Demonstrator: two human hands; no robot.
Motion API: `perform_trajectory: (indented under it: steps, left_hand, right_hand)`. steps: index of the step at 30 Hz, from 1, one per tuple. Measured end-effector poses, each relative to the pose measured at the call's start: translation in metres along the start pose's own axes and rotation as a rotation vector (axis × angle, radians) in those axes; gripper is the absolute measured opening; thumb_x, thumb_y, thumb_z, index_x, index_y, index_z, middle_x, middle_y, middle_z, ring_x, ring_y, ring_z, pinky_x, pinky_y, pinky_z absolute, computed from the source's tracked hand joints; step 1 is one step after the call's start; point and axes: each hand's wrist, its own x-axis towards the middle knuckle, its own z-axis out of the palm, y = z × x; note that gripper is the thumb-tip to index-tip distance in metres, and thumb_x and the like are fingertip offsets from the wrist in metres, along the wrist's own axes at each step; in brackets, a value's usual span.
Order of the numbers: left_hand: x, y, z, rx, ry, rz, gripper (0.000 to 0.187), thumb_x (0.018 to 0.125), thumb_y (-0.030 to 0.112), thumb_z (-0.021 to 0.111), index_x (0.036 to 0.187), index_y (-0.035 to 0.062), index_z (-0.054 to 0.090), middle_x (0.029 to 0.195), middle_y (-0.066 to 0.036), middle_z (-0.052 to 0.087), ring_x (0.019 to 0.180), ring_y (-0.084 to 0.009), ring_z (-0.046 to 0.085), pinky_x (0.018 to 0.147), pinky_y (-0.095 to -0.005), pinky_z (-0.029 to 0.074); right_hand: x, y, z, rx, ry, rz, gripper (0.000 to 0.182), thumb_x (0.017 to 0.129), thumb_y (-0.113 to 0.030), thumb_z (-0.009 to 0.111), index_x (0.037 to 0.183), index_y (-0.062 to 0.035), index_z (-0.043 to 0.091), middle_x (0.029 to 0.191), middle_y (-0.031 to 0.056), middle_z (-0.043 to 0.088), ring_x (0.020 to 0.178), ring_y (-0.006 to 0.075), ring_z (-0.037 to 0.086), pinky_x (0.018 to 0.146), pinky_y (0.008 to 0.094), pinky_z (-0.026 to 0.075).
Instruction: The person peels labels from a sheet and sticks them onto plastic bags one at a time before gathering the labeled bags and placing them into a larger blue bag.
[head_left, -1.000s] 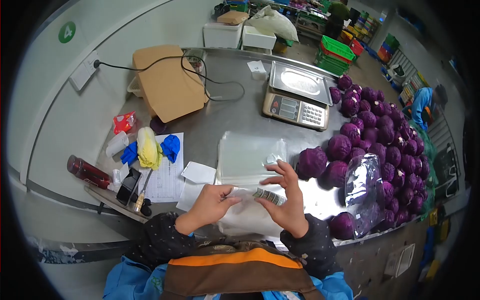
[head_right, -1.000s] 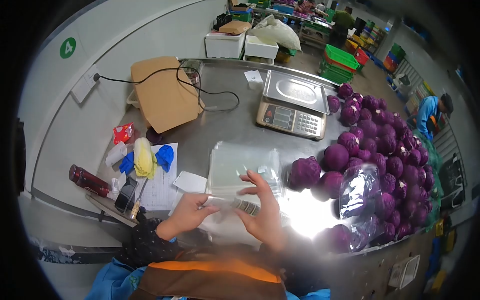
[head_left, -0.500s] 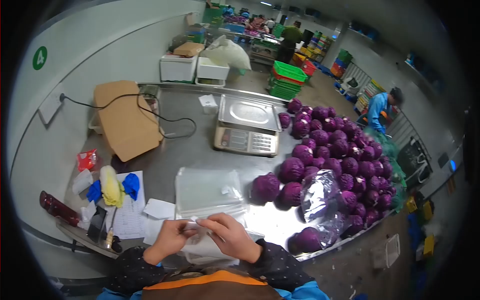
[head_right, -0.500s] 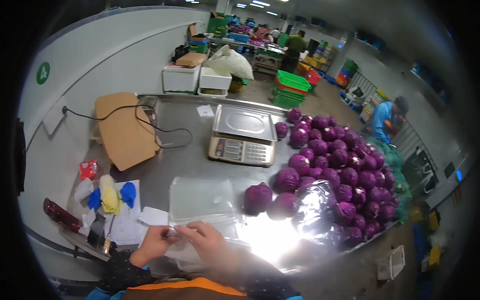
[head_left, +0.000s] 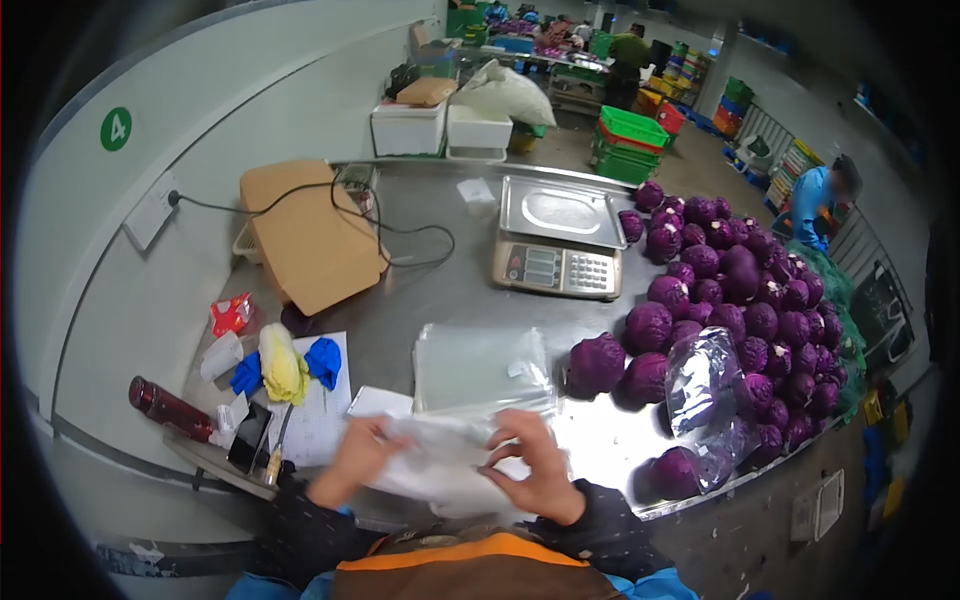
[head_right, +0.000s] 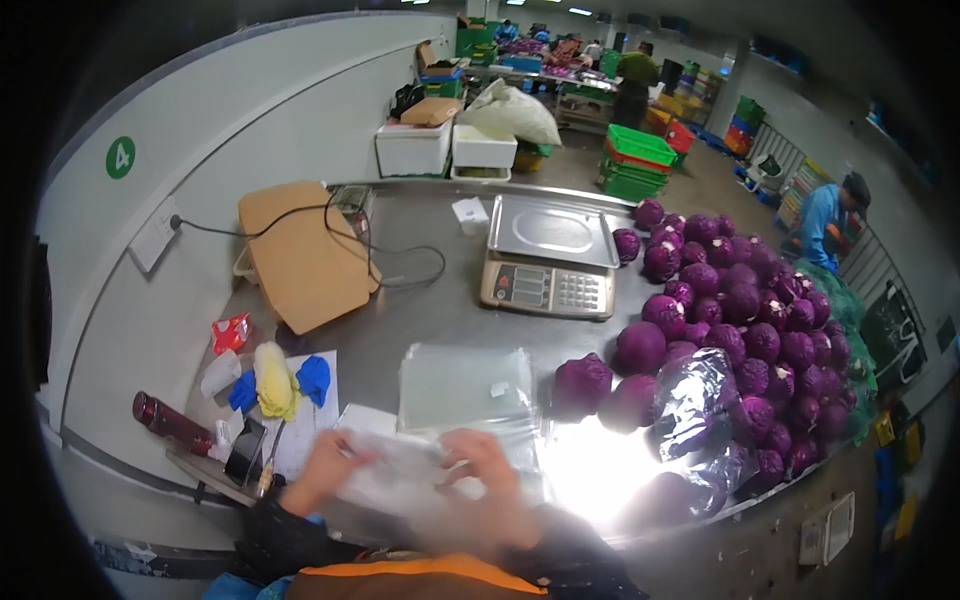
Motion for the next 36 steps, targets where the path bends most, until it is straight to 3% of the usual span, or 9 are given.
perform_trajectory:
  steps: [4, 7, 10, 16, 22, 26, 32, 34, 36]
  left_hand:
    - [0.006, -0.069, -0.122, -0.351, 0.385, -0.038, 0.037, 0.071, -0.001, 0.072, 0.105, -0.0007, 0.059, 0.094, -0.008, 0.065, 0.083, -0.0167, 0.063, 0.075, -0.0291, 0.051]
    - [-0.019, -0.053, -0.16, 0.477, 0.734, -0.007, 0.056, 0.066, -0.002, 0.072, 0.118, -0.0003, 0.051, 0.11, -0.012, 0.06, 0.099, -0.0258, 0.059, 0.089, -0.034, 0.045]
    - [-0.011, -0.049, -0.11, 0.653, 0.686, 0.318, 0.062, 0.062, 0.001, 0.077, 0.119, 0.0041, 0.052, 0.108, -0.01, 0.06, 0.1, -0.0264, 0.057, 0.091, -0.0349, 0.042]
    - [0.008, -0.096, 0.102, 0.48, -0.434, 0.517, 0.033, 0.063, 0.012, 0.076, 0.093, 0.0056, 0.064, 0.09, -0.01, 0.063, 0.086, -0.0258, 0.059, 0.077, -0.0341, 0.046]
    - [0.04, -0.101, 0.105, 0.047, -0.537, -0.014, 0.02, 0.065, 0.015, 0.075, 0.074, 0.001, 0.065, 0.067, -0.012, 0.062, 0.069, -0.0282, 0.061, 0.068, -0.0355, 0.048]
    - [0.019, -0.088, 0.107, 0.497, -0.361, 0.667, 0.019, 0.064, 0.014, 0.074, 0.075, 0.0015, 0.065, 0.072, -0.011, 0.062, 0.072, -0.0289, 0.06, 0.068, -0.0349, 0.047]
    - [0.054, -0.108, 0.1, 0.125, -0.582, 0.217, 0.02, 0.068, 0.01, 0.071, 0.086, 0.0027, 0.064, 0.073, -0.012, 0.061, 0.074, -0.0293, 0.06, 0.073, -0.0346, 0.048]
    - [0.06, -0.085, 0.079, -0.209, 0.198, -0.022, 0.021, 0.067, 0.012, 0.072, 0.084, 0.0037, 0.064, 0.073, -0.012, 0.062, 0.075, -0.0296, 0.06, 0.073, -0.0342, 0.048]
    - [0.033, -0.049, 0.081, 0.018, 0.128, 0.239, 0.021, 0.067, 0.012, 0.072, 0.084, 0.0035, 0.064, 0.071, -0.012, 0.062, 0.074, -0.0295, 0.06, 0.073, -0.0345, 0.048]
  right_hand:
    - [-0.021, 0.034, -0.043, 0.414, 0.367, 0.298, 0.087, 0.06, 0.015, 0.066, 0.134, -0.0123, 0.029, 0.115, 0.0088, 0.041, 0.087, 0.0162, 0.05, 0.063, 0.026, 0.051]
    - [-0.068, 0.091, -0.059, 0.225, 0.48, 0.551, 0.087, 0.061, 0.014, 0.064, 0.135, -0.0095, 0.025, 0.115, 0.011, 0.04, 0.089, 0.0176, 0.051, 0.066, 0.0257, 0.05]
    - [-0.097, 0.125, -0.043, 0.122, 0.473, 0.647, 0.085, 0.064, 0.01, 0.065, 0.137, -0.0069, 0.024, 0.116, 0.0136, 0.041, 0.09, 0.0192, 0.052, 0.069, 0.0276, 0.05]
    - [-0.082, 0.143, 0.004, -0.227, 0.308, 0.606, 0.072, 0.06, 0.017, 0.063, 0.126, -0.0031, 0.041, 0.115, 0.0108, 0.044, 0.084, 0.017, 0.052, 0.064, 0.025, 0.049]
    - [-0.11, 0.157, -0.054, -0.267, 0.756, 0.522, 0.064, 0.069, 0.009, 0.065, 0.127, -0.0029, 0.04, 0.106, 0.0102, 0.048, 0.078, 0.013, 0.055, 0.062, 0.0231, 0.047]
    - [-0.118, 0.143, -0.054, -0.174, 0.76, 0.611, 0.062, 0.071, 0.009, 0.065, 0.126, -0.003, 0.04, 0.106, 0.0103, 0.051, 0.077, 0.0123, 0.055, 0.062, 0.0231, 0.047]
    - [-0.129, 0.145, -0.055, -0.124, 0.835, 0.605, 0.057, 0.073, 0.008, 0.064, 0.124, -0.0033, 0.041, 0.105, 0.0088, 0.052, 0.073, 0.0106, 0.054, 0.063, 0.0224, 0.046]
    - [-0.125, 0.141, -0.046, -0.098, 0.751, 0.622, 0.057, 0.073, 0.008, 0.065, 0.123, -0.0033, 0.041, 0.105, 0.0089, 0.052, 0.072, 0.011, 0.055, 0.063, 0.0228, 0.047]
    - [-0.117, 0.136, -0.02, -0.028, 0.527, 0.625, 0.058, 0.071, 0.005, 0.066, 0.123, -0.0022, 0.042, 0.104, 0.0102, 0.051, 0.071, 0.0134, 0.058, 0.062, 0.0238, 0.049]
